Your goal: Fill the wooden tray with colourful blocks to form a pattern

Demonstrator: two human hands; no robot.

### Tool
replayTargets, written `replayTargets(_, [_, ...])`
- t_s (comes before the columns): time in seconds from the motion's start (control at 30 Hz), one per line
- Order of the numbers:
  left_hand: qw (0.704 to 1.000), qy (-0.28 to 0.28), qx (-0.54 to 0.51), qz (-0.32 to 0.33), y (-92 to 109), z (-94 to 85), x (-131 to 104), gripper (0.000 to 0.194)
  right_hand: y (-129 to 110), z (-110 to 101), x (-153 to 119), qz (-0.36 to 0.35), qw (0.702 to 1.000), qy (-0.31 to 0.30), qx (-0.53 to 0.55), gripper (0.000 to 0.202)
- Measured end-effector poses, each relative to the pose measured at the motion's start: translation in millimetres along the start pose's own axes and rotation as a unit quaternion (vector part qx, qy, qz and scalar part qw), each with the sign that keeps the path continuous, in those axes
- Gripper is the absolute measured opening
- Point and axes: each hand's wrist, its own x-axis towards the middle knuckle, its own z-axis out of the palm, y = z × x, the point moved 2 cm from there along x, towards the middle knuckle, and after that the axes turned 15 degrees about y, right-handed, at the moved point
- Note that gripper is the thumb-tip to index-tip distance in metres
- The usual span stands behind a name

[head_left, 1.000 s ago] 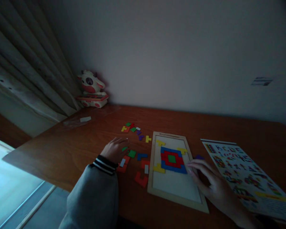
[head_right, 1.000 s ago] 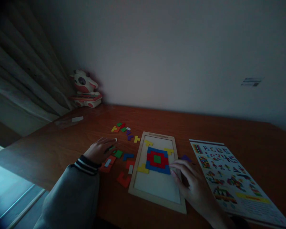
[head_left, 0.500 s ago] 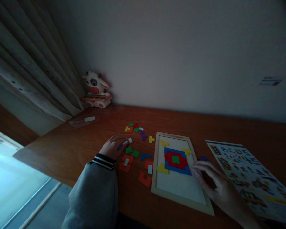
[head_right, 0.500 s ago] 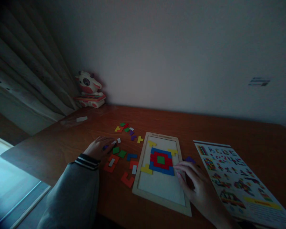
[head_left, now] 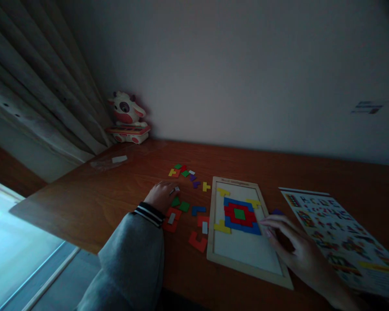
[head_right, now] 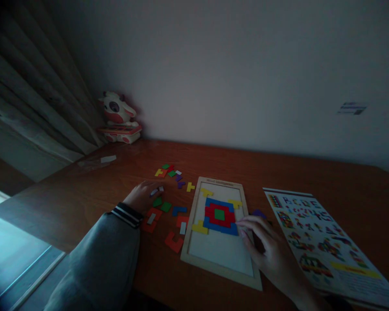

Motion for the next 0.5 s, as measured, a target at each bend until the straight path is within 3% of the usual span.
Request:
replayTargets(0.13, [1.000, 0.027, 0.000, 0.006, 2.4, -2.3, -2.1, 0.029, -0.9, -1.1, 0.9, -0.004, 1.000, 0.013, 0.001, 0.019])
replayTargets(0.27, [0.997, 0.052, -0.029, 0.058, 14.0, -0.2, 2.7, 0.030, -1.1, -1.4, 1.8, 0.001, 1.000, 0.014, 0.004, 0.019])
replayTargets(0.4, [0.990, 0.020, -0.071, 0.117, 31.5, 15.7, 21.7, 0.029, -0.4, 0.4, 1.6, 0.008, 1.000, -0.003, 0.006, 0.019])
replayTargets(0.5, [0.990, -0.007, -0.068, 0.120, 38.7, 30.1, 36.0, 0.029, -0.7, 0.2, 1.8, 0.008, 1.000, 0.010, 0.009, 0.018])
